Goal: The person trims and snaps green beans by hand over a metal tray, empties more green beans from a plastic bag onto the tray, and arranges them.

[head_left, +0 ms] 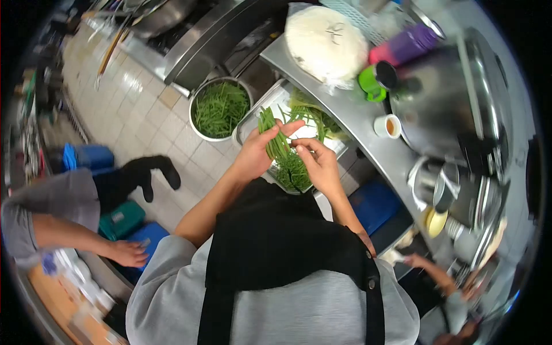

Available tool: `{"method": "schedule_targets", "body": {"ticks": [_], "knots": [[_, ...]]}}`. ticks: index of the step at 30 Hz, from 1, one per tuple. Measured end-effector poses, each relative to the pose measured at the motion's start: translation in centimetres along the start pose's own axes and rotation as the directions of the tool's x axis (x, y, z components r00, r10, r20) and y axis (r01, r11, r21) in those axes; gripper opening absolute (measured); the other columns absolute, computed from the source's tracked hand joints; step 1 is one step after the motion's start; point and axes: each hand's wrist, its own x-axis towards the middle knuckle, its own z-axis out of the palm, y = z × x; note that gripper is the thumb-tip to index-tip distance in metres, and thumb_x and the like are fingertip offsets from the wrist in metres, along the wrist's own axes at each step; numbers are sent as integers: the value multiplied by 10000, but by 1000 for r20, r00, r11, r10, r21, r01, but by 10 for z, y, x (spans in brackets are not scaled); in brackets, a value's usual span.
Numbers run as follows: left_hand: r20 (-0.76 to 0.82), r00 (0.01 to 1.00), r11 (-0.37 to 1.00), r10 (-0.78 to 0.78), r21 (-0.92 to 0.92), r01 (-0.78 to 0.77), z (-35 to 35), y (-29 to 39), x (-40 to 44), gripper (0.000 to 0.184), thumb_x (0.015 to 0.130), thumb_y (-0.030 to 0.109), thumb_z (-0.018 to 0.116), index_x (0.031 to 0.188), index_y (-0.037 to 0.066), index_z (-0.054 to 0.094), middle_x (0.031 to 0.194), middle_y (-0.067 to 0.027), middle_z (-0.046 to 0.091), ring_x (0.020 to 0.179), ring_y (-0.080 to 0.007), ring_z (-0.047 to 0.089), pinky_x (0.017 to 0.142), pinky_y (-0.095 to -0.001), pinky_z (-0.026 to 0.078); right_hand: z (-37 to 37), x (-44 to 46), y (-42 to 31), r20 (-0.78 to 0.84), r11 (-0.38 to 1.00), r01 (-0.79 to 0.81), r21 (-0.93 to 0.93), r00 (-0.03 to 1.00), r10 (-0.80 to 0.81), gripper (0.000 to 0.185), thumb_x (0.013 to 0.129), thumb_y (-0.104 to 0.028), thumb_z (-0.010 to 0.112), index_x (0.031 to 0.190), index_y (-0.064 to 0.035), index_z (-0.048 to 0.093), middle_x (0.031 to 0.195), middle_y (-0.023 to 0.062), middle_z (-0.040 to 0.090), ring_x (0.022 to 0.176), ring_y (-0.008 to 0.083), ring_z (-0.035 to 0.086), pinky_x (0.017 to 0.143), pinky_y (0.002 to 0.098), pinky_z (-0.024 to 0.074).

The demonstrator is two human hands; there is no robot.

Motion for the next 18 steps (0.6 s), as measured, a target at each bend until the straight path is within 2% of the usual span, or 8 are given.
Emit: {"method": "schedule_targets", "body": {"ticks": [3,5,7,10,12,14,15,18], "knots": [[-57,994,991,97,101,-91,2,-25,2,159,958,168,401,999,45,493,1270,-205,503,1135,-240,512,978,-365,395,-18,22,35,237,985,-172,-20,956,172,180,866,-151,591,924,7,653,749,40,654,652,89,550,599,237,425],[-114,983,975,147,186,-124,7,-47,-1,192,961,151,396,1038,7,496,1227,-185,547,1095,-219,534,954,-349,420,-28,29,53,381,980,-197,-26,905,192,175,864,-146,591,902,14,653,721,30,649,650,78,550,601,230,428],[-183,958,970,220,150,-193,5,-70,-2,206,962,158,400,1054,3,499,1230,-176,548,1095,-216,535,949,-349,424,-35,34,64,487,977,-212,-10,853,190,160,858,-120,586,863,24,655,713,28,644,643,65,547,590,221,429],[-327,902,958,282,40,-285,16,-93,-11,195,959,187,424,1064,34,484,1292,-177,491,1119,-227,518,953,-366,424,-34,35,78,470,977,-197,85,872,135,163,866,-118,586,864,31,652,736,32,643,653,62,549,595,210,431],[-407,861,938,306,-28,-346,23,-105,-16,136,948,205,463,1027,94,477,1354,-191,423,1150,-251,494,952,-390,421,-25,30,87,442,948,-267,172,881,168,180,880,-131,579,873,36,645,742,21,632,642,70,536,590,214,427],[-432,822,898,371,-56,-436,16,-122,-18,121,957,190,439,1022,91,464,1381,-181,393,1164,-248,481,950,-381,418,-15,22,99,401,911,-326,252,892,208,197,894,-144,573,882,42,638,747,11,620,632,78,523,585,218,424],[-461,793,880,398,-55,-473,15,-127,-18,118,959,187,433,1021,89,460,1383,-183,390,1160,-245,483,945,-375,420,-7,16,102,345,921,-299,250,916,204,180,882,-130,581,863,38,641,708,22,606,601,87,507,556,238,418],[-503,727,850,467,27,-526,-1,-143,-14,111,965,176,411,1019,85,445,1391,-183,381,1154,-237,487,930,-363,428,9,10,103,156,992,95,-78,984,-83,165,866,-121,583,850,29,647,695,69,609,583,120,529,544,257,424]]}}
